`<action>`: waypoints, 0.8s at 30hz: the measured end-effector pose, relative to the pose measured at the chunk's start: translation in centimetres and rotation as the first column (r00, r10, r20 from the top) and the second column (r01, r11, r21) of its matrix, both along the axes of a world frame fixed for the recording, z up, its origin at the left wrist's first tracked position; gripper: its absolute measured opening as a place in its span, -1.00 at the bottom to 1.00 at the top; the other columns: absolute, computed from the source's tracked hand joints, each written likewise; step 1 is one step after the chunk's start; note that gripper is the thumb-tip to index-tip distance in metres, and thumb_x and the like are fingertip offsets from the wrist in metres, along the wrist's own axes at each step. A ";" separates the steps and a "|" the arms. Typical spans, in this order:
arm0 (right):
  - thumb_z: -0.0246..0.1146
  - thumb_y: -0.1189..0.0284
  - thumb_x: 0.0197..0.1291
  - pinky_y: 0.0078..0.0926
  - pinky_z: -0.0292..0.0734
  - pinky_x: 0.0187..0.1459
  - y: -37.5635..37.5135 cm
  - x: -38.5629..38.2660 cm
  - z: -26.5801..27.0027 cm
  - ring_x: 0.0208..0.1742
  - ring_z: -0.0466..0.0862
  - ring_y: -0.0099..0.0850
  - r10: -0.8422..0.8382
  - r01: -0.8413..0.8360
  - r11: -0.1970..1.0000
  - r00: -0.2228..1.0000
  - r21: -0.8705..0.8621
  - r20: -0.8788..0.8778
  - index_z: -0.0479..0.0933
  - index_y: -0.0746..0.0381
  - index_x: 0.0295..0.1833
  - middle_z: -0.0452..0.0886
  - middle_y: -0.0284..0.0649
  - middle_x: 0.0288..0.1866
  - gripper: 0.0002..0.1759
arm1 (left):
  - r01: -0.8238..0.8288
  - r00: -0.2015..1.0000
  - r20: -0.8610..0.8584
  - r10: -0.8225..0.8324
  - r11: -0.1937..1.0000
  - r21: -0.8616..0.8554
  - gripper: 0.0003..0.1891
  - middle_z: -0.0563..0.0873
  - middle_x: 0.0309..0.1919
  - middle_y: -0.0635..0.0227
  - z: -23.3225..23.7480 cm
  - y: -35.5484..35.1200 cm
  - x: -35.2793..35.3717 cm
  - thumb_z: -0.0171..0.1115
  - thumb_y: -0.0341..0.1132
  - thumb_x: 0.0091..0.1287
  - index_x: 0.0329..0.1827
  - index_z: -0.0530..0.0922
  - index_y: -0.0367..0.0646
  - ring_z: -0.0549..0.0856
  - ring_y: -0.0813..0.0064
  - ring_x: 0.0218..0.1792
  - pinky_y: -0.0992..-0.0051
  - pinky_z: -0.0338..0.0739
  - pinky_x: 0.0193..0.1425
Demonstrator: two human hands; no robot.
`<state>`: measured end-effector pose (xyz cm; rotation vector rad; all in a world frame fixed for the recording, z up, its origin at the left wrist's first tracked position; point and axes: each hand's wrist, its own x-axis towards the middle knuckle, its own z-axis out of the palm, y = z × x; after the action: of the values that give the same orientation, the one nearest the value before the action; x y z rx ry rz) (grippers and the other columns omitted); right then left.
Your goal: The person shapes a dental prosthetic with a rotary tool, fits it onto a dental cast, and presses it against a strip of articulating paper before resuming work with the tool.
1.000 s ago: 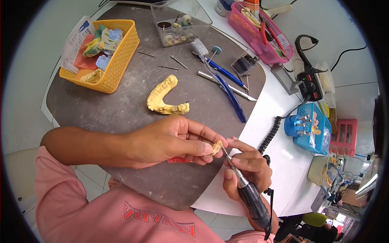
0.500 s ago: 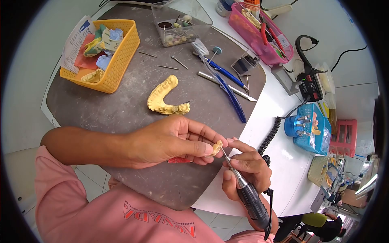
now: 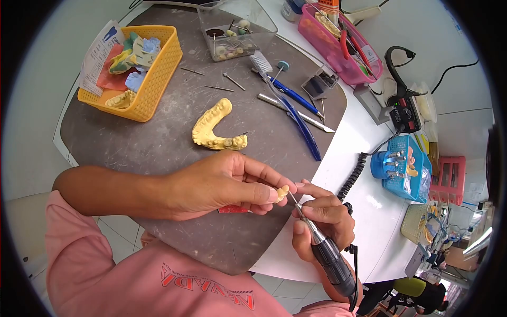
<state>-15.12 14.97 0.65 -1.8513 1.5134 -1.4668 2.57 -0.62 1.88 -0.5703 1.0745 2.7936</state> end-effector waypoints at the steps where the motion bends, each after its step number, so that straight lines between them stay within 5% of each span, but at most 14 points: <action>1: 0.30 0.53 0.16 0.14 0.50 0.23 0.0 0.0 0.0 0.02 0.71 0.03 0.007 -0.007 1.000 1.000 0.002 -0.005 0.44 0.31 -0.09 0.62 -0.10 -0.36 -0.76 | 0.000 1.000 0.003 0.000 1.000 0.001 -0.59 0.67 -0.02 0.28 0.0 0.0 0.0 0.23 -0.37 0.43 0.28 0.49 -0.37 0.62 0.62 -0.05 0.58 0.54 0.11; 24: 0.31 0.54 0.14 0.14 0.48 0.24 0.0 -0.1 0.0 0.04 0.70 0.04 0.016 -0.016 1.000 1.000 0.008 0.005 0.46 0.30 -0.09 0.64 -0.11 -0.34 -0.75 | 0.017 1.000 0.010 -0.017 1.000 -0.013 -0.57 0.69 0.00 0.25 0.1 -0.1 0.1 0.21 -0.33 0.45 0.30 0.48 -0.39 0.64 0.60 -0.05 0.56 0.53 0.14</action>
<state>-15.20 15.00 0.65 -1.8497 1.4969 -1.4547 2.65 -0.76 1.96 -0.5723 1.0914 2.7685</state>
